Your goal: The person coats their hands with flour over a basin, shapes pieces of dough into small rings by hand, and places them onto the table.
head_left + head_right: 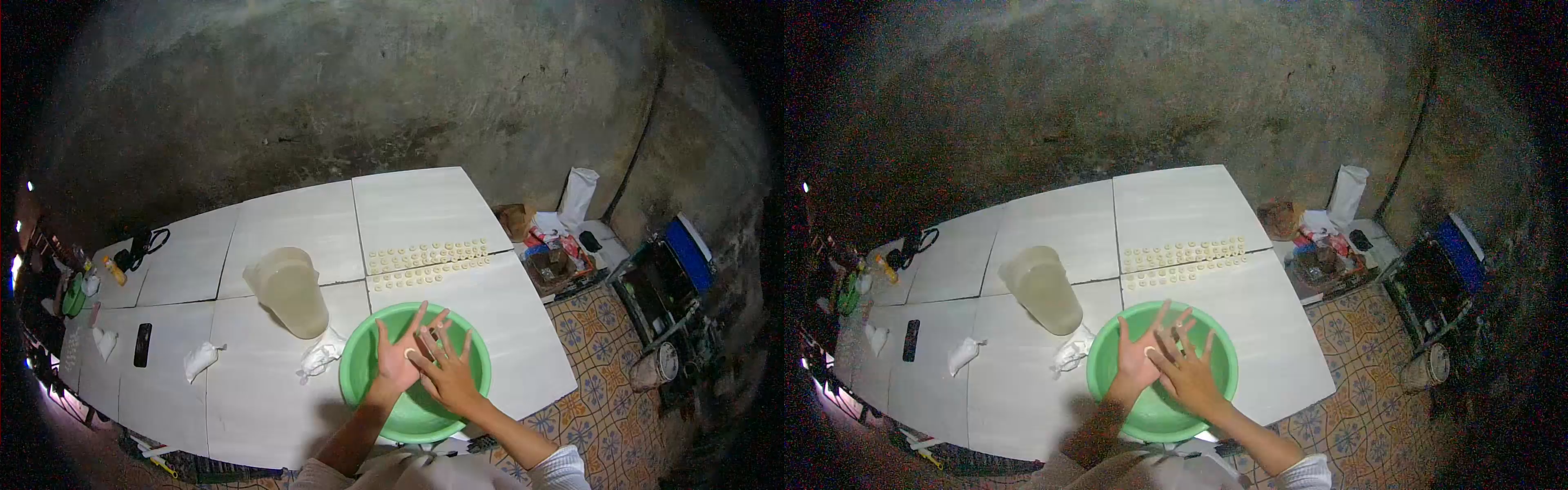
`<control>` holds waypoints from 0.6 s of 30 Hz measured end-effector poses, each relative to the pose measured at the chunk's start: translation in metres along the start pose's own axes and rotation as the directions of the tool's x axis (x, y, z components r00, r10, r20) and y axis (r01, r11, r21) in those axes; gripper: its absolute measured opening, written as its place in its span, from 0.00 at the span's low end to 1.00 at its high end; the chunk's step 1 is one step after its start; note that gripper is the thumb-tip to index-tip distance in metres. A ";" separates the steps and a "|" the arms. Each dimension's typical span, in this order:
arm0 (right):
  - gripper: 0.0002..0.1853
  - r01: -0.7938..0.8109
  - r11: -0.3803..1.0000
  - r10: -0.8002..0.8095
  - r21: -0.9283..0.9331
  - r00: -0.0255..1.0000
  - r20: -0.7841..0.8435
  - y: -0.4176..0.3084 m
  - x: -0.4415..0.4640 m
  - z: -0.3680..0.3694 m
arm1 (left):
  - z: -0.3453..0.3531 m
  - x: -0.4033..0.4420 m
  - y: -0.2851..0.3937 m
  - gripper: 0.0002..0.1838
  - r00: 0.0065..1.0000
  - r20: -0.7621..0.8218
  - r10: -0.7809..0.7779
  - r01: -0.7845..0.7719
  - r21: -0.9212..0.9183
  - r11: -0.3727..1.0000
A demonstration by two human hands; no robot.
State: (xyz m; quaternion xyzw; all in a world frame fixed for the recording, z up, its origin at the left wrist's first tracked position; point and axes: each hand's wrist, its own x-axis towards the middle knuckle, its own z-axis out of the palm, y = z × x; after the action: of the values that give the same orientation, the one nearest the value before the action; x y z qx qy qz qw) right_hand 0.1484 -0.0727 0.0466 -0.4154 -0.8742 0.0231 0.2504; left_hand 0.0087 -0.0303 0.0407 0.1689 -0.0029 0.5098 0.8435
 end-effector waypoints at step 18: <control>0.32 0.076 0.995 -0.076 -0.067 0.997 0.010 0.014 0.004 -0.022 | 0.003 -0.001 -0.003 0.58 1.000 -0.019 -0.014 0.014 -0.014 1.000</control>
State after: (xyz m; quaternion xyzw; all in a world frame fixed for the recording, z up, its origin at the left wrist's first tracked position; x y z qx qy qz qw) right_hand 0.1660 -0.0645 0.0637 -0.3899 -0.8905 -0.0144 0.2340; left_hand 0.0112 -0.0331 0.0428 0.1580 0.0030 0.5055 0.8482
